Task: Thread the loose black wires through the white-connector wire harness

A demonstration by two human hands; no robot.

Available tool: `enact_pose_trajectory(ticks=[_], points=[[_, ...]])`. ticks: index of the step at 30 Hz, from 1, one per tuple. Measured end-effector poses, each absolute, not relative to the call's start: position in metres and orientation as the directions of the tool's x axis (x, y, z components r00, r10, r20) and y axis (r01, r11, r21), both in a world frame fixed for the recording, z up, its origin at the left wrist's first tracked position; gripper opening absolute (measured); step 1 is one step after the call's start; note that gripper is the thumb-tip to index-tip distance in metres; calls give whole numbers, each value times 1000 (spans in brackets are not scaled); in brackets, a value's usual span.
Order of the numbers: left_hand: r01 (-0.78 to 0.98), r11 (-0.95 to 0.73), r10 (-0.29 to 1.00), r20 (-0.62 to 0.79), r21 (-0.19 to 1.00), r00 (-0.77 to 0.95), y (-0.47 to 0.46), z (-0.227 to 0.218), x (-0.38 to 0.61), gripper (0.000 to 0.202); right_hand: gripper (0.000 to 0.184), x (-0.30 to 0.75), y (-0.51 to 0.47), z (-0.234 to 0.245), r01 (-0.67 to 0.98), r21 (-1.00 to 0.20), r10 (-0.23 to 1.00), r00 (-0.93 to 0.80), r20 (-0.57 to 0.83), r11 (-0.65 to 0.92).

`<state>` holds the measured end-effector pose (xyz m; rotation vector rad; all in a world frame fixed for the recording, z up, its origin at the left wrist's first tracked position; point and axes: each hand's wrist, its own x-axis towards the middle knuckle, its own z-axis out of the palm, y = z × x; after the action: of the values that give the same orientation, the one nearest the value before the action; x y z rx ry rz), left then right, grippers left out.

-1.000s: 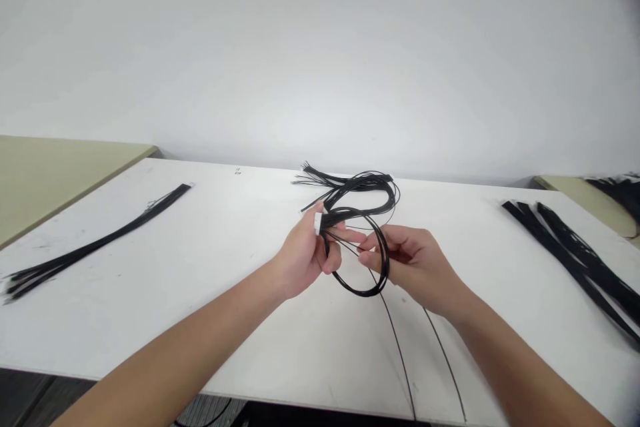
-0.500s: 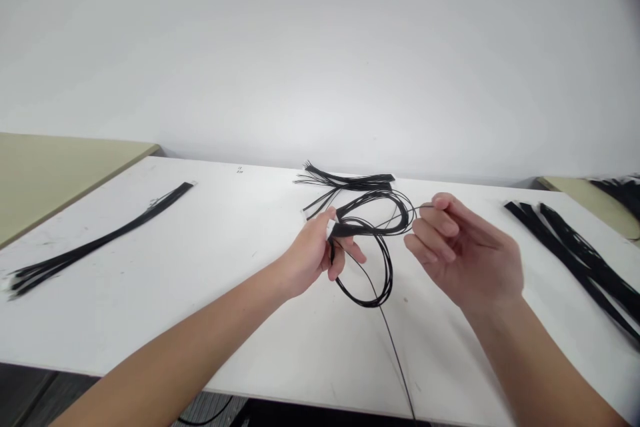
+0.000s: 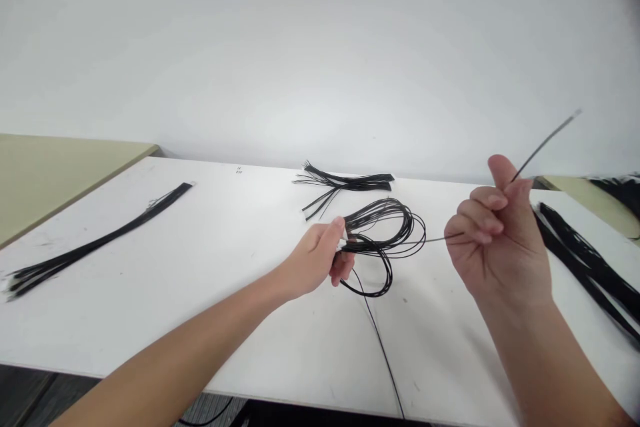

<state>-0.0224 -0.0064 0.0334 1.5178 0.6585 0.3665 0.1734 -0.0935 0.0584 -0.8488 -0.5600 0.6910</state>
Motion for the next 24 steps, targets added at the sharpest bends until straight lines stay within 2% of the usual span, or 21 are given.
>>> enact_pose_trajectory(ticks=[3,6,11,15,24], points=[[190,45,595,-179,981,783,-7,33,-23,61,5,168,-99,55,-123,-876,750,581,317,466],[173,11,594,-146,985,791,-7,30,-24,61,7,161,-103,54,87,-891,795,419,439,446],[135,-107,579,-49,985,814,-6,27,-25,62,17,152,-108,59,405,-896,923,243,298,183],[118,-116,573,-30,986,819,-6,25,-26,61,17,151,-108,62,479,-869,928,251,274,128],[97,-94,580,-25,991,814,-6,23,-25,60,16,147,-107,60,489,-863,923,258,286,131]])
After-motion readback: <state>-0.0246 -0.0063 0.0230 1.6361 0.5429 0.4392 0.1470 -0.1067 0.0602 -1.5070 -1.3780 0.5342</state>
